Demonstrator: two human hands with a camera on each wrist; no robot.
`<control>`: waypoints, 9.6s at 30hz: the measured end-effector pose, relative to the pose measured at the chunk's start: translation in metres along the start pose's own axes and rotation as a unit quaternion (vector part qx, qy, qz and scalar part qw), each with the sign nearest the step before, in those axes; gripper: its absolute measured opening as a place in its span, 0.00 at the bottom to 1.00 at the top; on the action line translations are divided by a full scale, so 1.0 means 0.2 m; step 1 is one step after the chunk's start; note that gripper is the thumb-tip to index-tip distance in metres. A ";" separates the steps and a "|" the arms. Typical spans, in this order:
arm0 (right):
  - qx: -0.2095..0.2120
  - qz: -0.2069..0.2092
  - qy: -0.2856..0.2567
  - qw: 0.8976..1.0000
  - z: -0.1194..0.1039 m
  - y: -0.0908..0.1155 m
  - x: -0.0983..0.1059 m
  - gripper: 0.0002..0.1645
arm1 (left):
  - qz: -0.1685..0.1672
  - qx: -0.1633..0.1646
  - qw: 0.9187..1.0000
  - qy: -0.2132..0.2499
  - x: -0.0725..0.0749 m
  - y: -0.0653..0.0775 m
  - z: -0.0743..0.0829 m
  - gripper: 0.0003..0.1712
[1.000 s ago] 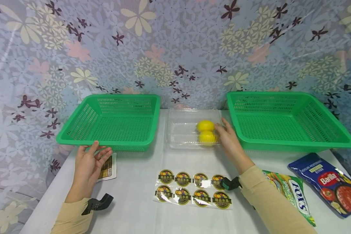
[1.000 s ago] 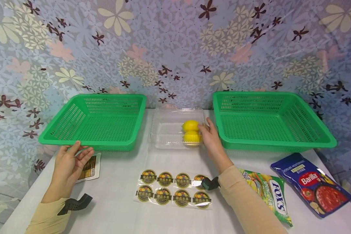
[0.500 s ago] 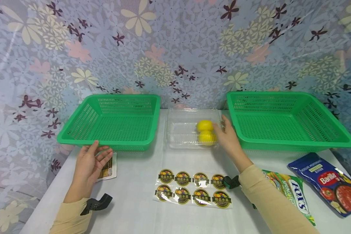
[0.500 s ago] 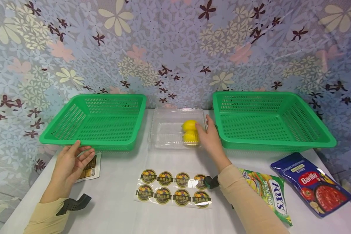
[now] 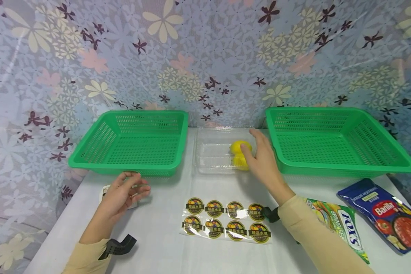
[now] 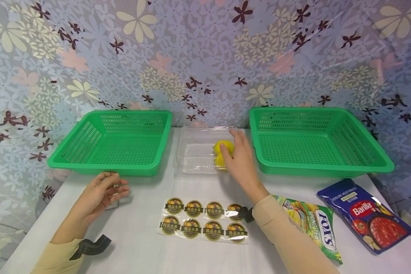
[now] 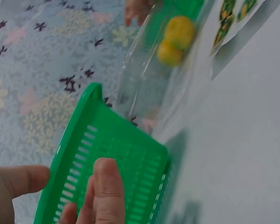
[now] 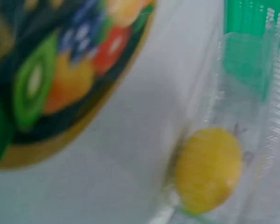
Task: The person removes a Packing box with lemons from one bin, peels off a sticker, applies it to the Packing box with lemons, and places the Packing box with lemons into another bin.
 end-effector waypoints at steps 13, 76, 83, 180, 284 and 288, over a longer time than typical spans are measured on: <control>0.069 -0.190 0.008 0.979 -0.28 0.26 -0.06 0.10 | -0.091 0.030 0.988 -0.117 -0.25 0.00 -0.07 0.25; -0.013 -0.400 -0.039 0.915 -0.29 0.31 -0.35 0.16 | -0.099 0.032 0.975 -0.195 -0.45 -0.04 -0.21 0.22; -0.018 -0.398 -0.038 0.917 -0.29 0.27 -0.37 0.12 | -0.094 0.031 0.974 -0.205 -0.45 -0.04 -0.21 0.21; -0.020 -0.401 -0.033 0.915 -0.29 0.24 -0.40 0.11 | -0.085 0.027 0.973 -0.212 -0.45 -0.05 -0.23 0.15; -0.025 -0.255 0.042 0.966 -0.10 -0.34 0.18 0.17 | -0.026 -0.038 0.929 -0.367 -0.85 -0.83 0.41 0.10; -0.037 -0.244 0.057 0.967 -0.08 -0.37 0.17 0.17 | -0.026 -0.021 0.925 -0.380 -0.85 -0.86 0.41 0.11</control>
Point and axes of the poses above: each hand's wrist, its own y-axis away from the middle knuckle, its own x-axis out of the back of the hand, z = x × y, the point moved 1 cm from there along -y, towards the middle knuckle, and after that the axes turned 10 degrees about -z, right-handed, at the moved point
